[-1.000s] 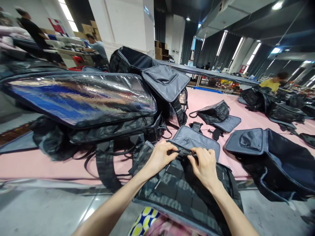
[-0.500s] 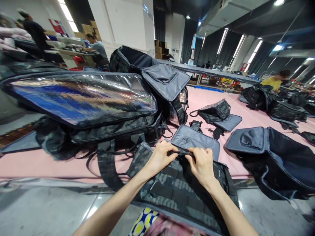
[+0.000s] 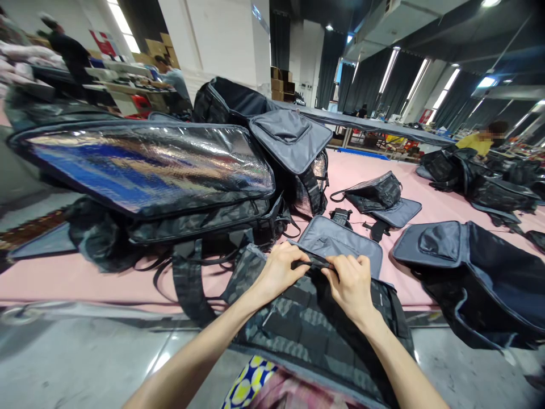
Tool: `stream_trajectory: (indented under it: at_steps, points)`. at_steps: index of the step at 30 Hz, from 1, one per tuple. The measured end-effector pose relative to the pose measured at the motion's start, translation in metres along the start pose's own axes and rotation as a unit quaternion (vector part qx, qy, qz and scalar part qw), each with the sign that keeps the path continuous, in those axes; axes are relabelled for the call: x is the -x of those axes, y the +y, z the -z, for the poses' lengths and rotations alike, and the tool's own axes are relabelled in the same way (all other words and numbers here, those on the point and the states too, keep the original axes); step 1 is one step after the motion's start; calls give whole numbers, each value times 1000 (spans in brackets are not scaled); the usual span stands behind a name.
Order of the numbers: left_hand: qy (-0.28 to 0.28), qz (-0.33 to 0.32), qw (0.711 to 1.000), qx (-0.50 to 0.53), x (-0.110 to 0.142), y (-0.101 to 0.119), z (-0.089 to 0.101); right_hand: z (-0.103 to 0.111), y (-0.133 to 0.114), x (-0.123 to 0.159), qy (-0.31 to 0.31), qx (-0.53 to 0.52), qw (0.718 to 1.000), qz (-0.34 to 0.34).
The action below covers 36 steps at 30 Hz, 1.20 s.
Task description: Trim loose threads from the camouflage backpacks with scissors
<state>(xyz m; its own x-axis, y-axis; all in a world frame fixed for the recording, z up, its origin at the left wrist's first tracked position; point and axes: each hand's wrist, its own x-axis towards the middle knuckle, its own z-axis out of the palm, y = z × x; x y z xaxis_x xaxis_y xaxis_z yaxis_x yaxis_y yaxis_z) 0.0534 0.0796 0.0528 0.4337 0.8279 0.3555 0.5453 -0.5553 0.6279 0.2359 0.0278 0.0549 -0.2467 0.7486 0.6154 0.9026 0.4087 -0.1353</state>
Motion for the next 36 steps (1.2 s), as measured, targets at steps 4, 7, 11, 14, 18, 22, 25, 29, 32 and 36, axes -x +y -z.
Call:
stream_trajectory:
  at_steps: [4, 7, 11, 14, 18, 22, 25, 29, 32, 36]
  points:
    - [-12, -39, 998, -49, 1, 1, 4, 1, 4, -2, -25, -4, 999, 24]
    - [-23, -60, 996, -54, 1, -1, 6, 1, 8, -4, -40, -25, 998, 34]
    - [-31, -66, 996, -45, 2, -6, 6, 2, 10, -4, -44, -40, 998, 35]
    - [-31, -68, 996, -43, 2, -8, 4, 2, 10, -4, -44, -44, 998, 32]
    - [-30, -73, 996, -43, 2, -8, 3, 2, 11, -4, -47, -49, 997, 31]
    - [-25, -76, 996, -43, 2, -8, 4, 2, 10, -5, -42, -55, 997, 32]
    - [-23, -78, 996, -41, 2, -8, 3, 2, 10, -4, -36, -56, 997, 28]
    - [-24, -75, 996, -43, 2, -8, 3, 1, 9, -3, -35, -55, 998, 25]
    - [-19, -68, 997, -35, 2, -5, 4, 0, 8, -1, -37, -48, 998, 18]
    - [-21, -37, 999, 12, 1, -1, 6, -3, 6, 2, -27, -65, 997, 6]
